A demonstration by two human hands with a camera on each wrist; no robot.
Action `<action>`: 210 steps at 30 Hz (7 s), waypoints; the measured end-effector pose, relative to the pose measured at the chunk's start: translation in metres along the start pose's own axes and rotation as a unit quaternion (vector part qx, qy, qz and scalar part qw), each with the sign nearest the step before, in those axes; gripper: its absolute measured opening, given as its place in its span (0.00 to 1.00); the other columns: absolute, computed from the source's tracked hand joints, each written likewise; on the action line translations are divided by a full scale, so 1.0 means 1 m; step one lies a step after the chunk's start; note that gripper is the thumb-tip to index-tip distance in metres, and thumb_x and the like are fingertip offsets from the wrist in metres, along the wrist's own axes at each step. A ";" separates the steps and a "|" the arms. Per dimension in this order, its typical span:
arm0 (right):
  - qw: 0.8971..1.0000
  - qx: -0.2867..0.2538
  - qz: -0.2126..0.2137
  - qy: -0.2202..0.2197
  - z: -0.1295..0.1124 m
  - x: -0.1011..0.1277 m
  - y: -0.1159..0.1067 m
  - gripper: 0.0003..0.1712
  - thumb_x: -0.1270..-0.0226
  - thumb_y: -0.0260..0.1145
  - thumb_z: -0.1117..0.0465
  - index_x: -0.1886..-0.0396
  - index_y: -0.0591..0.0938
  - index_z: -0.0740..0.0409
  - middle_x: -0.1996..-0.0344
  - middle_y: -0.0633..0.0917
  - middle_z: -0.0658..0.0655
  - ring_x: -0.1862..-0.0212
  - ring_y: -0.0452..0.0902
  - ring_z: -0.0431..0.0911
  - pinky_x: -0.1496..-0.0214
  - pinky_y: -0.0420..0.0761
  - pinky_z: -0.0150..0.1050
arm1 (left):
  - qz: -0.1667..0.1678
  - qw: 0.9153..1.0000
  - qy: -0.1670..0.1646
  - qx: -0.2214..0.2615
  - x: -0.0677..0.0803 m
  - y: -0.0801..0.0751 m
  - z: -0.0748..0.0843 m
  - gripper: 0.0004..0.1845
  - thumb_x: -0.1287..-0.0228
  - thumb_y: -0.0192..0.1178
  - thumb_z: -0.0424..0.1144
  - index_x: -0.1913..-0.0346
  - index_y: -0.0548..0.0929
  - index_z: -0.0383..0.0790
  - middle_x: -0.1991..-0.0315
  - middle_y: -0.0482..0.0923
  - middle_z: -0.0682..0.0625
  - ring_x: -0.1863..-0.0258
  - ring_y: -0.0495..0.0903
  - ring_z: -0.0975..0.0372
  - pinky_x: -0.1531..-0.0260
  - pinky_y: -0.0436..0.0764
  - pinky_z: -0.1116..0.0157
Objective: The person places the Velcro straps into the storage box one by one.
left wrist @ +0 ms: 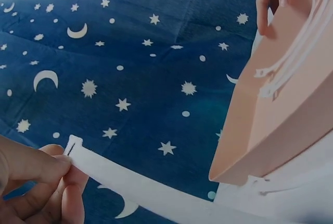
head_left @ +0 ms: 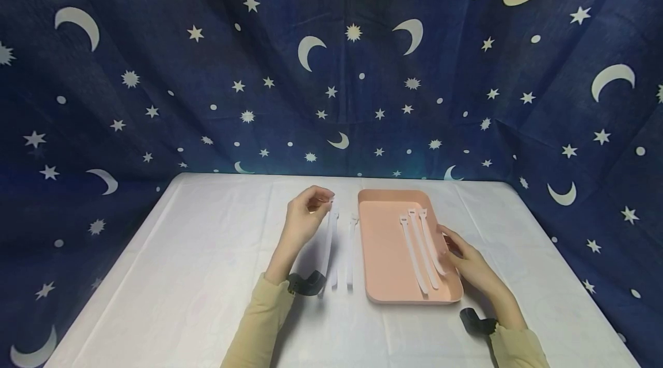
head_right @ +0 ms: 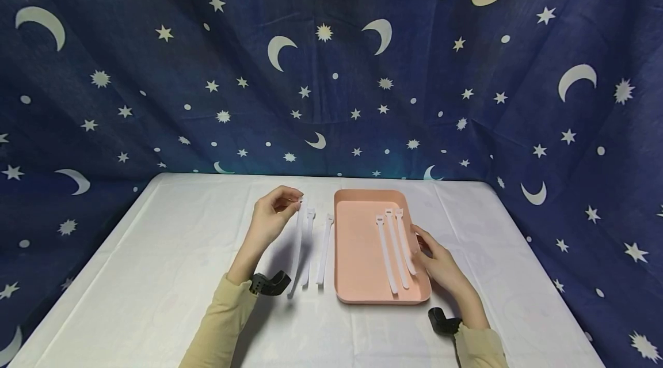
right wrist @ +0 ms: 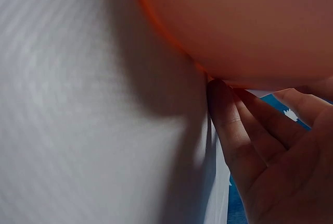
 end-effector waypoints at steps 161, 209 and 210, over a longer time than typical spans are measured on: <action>1.000 0.001 -0.002 0.016 0.001 -0.001 -0.001 0.37 0.29 0.56 0.58 0.24 0.53 0.51 0.29 0.60 0.73 0.29 0.54 0.70 0.31 0.58 0.65 | -0.108 0.986 -0.127 0.013 -0.024 0.135 -0.031 0.08 0.41 0.56 0.28 0.61 0.84 0.35 0.72 0.79 0.46 0.75 0.82 0.54 0.80 0.74 0.73; 1.000 -0.001 0.004 0.001 0.004 -0.002 -0.001 0.37 0.29 0.57 0.58 0.24 0.55 0.53 0.29 0.60 0.72 0.29 0.55 0.69 0.30 0.58 0.65 | -0.161 0.981 -0.097 -0.050 -0.031 0.148 -0.032 0.08 0.39 0.54 0.28 0.59 0.81 0.33 0.72 0.75 0.48 0.84 0.70 0.68 0.82 0.70 0.76; 1.000 -0.001 0.005 0.001 0.004 -0.001 -0.001 0.37 0.29 0.56 0.59 0.24 0.55 0.53 0.29 0.60 0.72 0.28 0.55 0.69 0.30 0.58 0.64 | -0.161 0.981 -0.099 -0.048 -0.030 0.148 -0.032 0.08 0.39 0.54 0.28 0.59 0.81 0.34 0.72 0.76 0.48 0.84 0.70 0.68 0.83 0.71 0.75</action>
Point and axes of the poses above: each hand's wrist, its own x-axis away from the middle knuckle, its own y-axis out of the palm, z = x × y, the point moved 1 cm from there along -x, towards the middle knuckle
